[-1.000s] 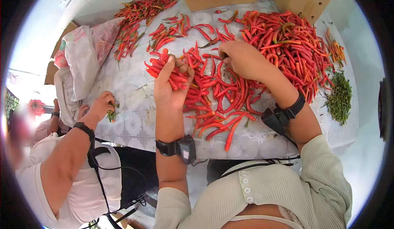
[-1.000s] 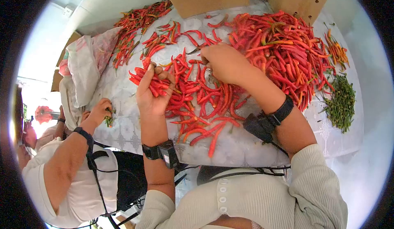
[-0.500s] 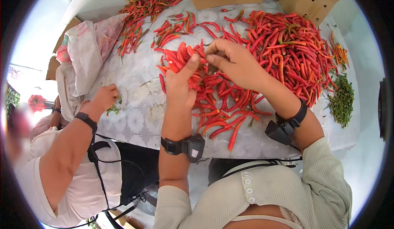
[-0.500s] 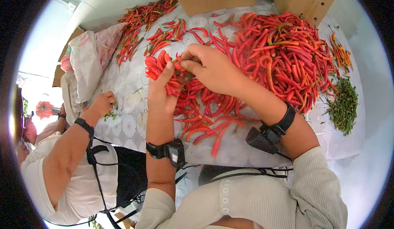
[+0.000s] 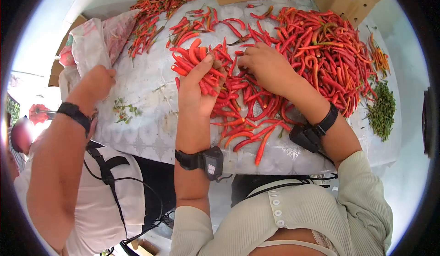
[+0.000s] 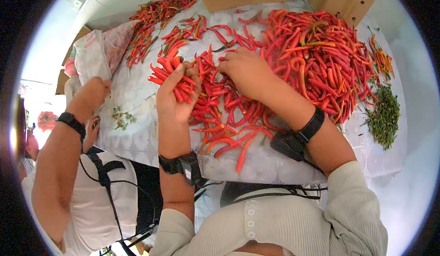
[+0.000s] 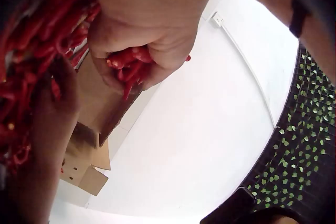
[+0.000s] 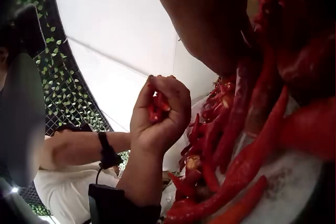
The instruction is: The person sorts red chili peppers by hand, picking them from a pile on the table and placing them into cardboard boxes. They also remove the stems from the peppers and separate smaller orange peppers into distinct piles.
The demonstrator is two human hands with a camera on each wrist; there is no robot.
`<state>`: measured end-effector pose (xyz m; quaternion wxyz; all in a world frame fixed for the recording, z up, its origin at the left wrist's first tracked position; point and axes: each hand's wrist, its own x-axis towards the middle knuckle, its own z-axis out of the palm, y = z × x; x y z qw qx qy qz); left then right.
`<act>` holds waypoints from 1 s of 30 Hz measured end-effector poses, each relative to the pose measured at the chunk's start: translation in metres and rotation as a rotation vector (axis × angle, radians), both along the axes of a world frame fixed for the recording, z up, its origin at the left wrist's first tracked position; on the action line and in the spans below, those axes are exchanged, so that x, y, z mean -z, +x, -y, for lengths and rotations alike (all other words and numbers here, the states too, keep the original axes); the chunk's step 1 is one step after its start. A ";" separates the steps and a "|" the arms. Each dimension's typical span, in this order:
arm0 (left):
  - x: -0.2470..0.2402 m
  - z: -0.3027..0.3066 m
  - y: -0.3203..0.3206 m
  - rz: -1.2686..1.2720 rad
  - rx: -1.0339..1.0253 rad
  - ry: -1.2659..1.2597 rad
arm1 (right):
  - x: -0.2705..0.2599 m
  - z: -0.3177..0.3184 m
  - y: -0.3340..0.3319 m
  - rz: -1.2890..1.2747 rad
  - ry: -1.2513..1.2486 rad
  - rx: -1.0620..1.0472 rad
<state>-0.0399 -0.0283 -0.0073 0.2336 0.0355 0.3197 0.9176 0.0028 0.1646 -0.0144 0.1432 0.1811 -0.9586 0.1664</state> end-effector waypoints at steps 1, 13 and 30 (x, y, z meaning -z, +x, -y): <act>0.000 0.000 0.000 0.021 -0.009 0.008 | 0.002 -0.001 0.000 0.020 -0.014 0.004; -0.009 -0.008 0.006 -0.059 -0.037 -0.203 | -0.036 -0.008 0.002 0.627 -1.225 -0.071; -0.005 0.010 -0.001 -0.135 -0.099 -0.126 | 0.025 0.006 -0.009 -0.149 -0.300 -0.103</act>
